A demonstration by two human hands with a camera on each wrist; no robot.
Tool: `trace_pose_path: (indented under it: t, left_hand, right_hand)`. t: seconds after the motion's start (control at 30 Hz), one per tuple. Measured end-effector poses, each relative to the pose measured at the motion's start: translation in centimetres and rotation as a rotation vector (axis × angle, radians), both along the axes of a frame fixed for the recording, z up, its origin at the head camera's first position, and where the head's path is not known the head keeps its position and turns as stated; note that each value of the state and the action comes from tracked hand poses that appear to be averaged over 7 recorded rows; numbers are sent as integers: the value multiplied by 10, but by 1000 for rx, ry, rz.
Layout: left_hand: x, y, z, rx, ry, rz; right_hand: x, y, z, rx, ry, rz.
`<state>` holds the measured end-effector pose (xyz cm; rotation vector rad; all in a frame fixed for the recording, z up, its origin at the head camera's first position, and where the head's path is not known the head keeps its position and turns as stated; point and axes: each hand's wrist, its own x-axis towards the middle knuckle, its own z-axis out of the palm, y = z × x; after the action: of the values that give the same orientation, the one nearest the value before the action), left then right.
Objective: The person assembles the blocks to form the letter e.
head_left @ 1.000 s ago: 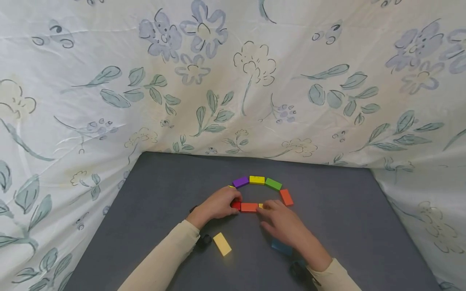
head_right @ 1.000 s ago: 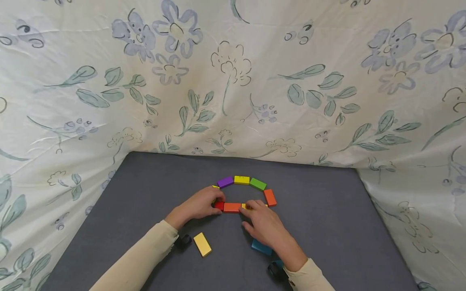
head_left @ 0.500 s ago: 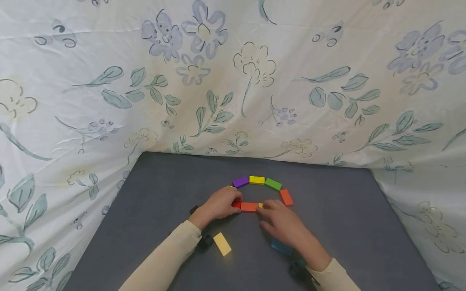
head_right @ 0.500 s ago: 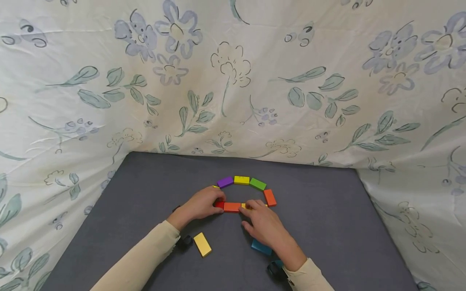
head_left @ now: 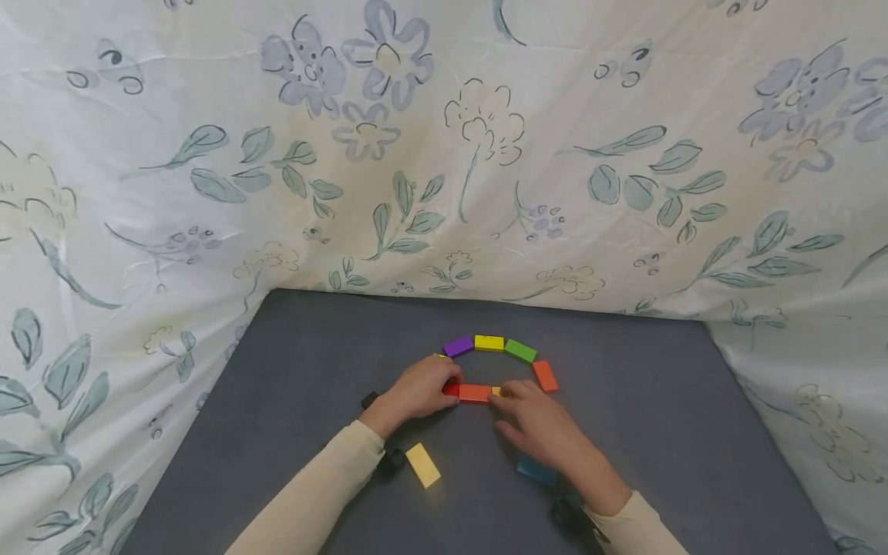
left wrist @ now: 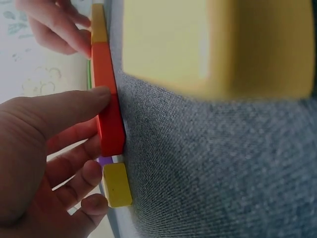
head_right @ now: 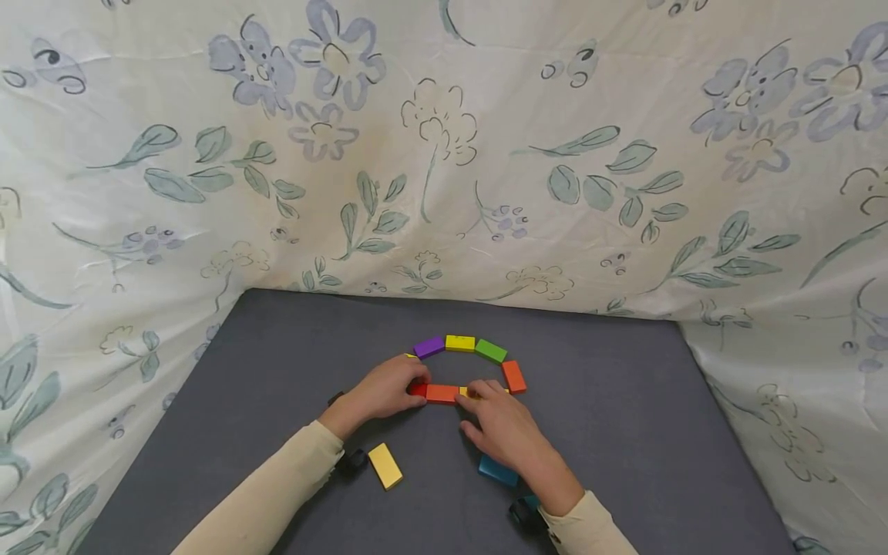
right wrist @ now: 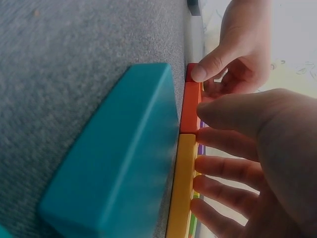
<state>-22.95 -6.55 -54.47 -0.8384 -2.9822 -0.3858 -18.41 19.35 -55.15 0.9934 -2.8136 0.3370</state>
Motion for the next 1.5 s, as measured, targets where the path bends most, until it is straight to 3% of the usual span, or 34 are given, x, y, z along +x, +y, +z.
trace_pose_path:
  t: [0.3, 0.7, 0.9, 1.1, 1.27, 1.37, 1.5]
  left_hand:
    - [5, 1, 5, -11, -20, 20]
    - [8, 3, 9, -13, 0, -7]
    - [11, -6, 10, 94, -26, -6]
    - [32, -36, 28, 275, -50, 111]
    - [53, -69, 45, 332, -11, 141]
    - [65, -89, 46, 333, 0, 173]
    - [79, -109, 36, 330, -6, 222]
  right_hand:
    - [2, -1, 0, 18, -8, -2]
    - [5, 0, 0, 15, 17, 17]
    - [5, -1, 2, 29, 5, 2]
    - [8, -5, 1, 33, -5, 1]
    - [9, -4, -1, 23, 20, 19]
    - [11, -4, -2, 16, 17, 23]
    - [13, -4, -4, 17, 4, 15]
